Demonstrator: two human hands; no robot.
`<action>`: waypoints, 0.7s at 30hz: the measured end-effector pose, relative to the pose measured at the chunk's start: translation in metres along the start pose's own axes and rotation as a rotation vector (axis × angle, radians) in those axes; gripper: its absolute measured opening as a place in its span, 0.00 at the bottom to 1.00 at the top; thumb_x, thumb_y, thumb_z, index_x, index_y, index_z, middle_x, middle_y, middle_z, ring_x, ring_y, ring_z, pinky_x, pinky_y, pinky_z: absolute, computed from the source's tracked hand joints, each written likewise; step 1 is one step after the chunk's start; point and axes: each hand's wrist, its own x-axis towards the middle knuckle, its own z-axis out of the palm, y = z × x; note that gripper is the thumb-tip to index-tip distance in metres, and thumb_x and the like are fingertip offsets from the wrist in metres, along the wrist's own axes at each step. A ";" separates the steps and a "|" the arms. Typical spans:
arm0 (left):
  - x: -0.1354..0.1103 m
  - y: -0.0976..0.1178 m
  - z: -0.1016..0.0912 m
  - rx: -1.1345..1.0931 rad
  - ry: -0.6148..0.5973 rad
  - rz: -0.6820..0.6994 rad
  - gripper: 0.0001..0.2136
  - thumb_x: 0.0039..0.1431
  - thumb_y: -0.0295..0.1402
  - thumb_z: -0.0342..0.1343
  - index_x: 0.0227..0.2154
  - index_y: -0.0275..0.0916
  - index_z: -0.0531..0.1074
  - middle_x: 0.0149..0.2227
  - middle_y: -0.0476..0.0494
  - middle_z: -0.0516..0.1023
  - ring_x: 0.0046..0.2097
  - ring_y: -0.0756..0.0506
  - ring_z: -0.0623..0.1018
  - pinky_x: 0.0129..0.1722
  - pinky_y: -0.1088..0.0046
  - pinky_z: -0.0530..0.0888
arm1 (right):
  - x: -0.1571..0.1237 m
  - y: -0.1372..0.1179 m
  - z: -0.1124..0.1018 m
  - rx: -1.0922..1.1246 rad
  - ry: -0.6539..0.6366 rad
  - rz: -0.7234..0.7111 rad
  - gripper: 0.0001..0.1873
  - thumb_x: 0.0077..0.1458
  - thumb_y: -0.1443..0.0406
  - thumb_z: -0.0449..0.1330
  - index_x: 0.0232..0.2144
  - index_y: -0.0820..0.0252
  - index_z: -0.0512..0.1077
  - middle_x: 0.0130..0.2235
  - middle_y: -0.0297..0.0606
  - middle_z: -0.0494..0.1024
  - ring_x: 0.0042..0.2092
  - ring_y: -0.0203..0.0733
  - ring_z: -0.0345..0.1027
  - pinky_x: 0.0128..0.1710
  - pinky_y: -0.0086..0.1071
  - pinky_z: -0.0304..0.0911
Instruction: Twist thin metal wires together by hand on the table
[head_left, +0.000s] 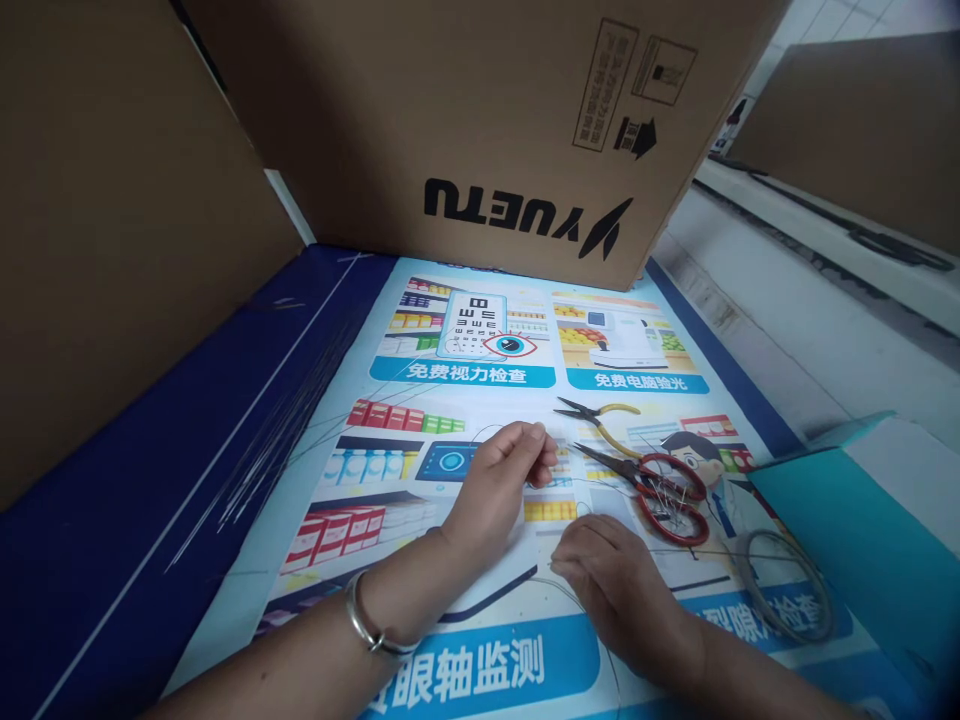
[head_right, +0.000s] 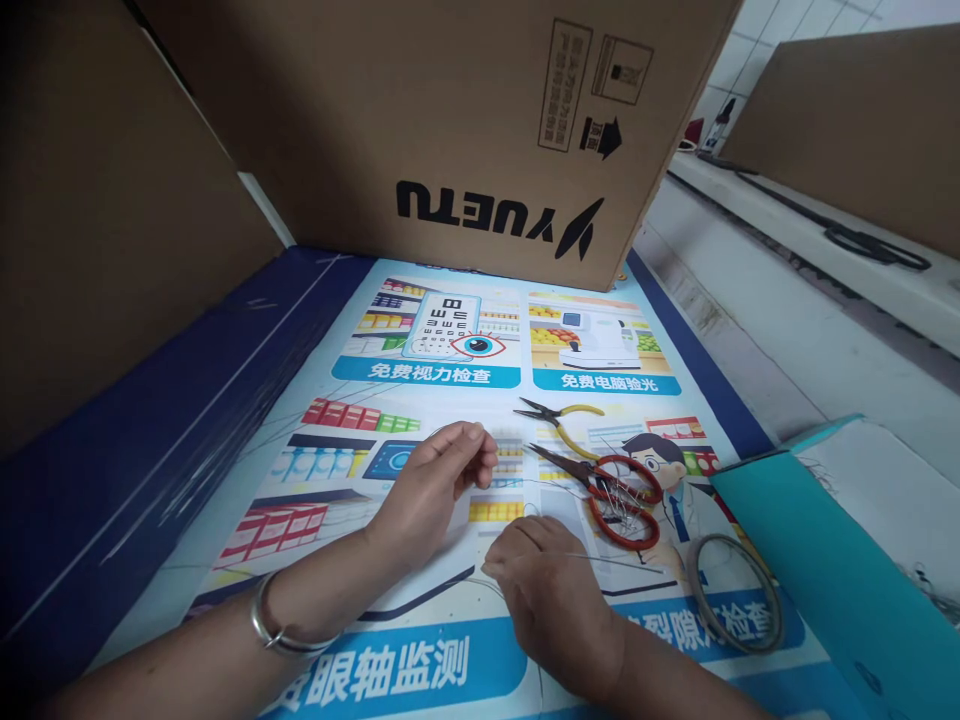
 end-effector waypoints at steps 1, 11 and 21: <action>0.000 0.000 0.000 0.003 -0.001 0.001 0.13 0.61 0.40 0.49 0.28 0.36 0.68 0.27 0.49 0.68 0.27 0.53 0.67 0.31 0.75 0.65 | -0.001 0.000 0.000 0.018 0.016 -0.011 0.10 0.59 0.72 0.49 0.28 0.60 0.68 0.31 0.38 0.74 0.35 0.41 0.64 0.38 0.35 0.58; 0.001 0.004 -0.002 0.095 -0.084 0.003 0.11 0.59 0.37 0.52 0.25 0.36 0.67 0.25 0.51 0.68 0.27 0.53 0.66 0.30 0.76 0.63 | 0.004 0.005 -0.019 0.655 0.238 0.127 0.05 0.57 0.69 0.56 0.29 0.59 0.70 0.30 0.36 0.71 0.35 0.40 0.64 0.37 0.34 0.60; -0.004 0.005 -0.002 0.305 -0.413 -0.017 0.09 0.57 0.37 0.55 0.28 0.36 0.69 0.25 0.51 0.67 0.28 0.52 0.64 0.28 0.76 0.61 | 0.003 0.019 -0.018 0.941 0.526 0.270 0.03 0.53 0.66 0.61 0.27 0.57 0.71 0.24 0.30 0.66 0.29 0.35 0.58 0.30 0.30 0.55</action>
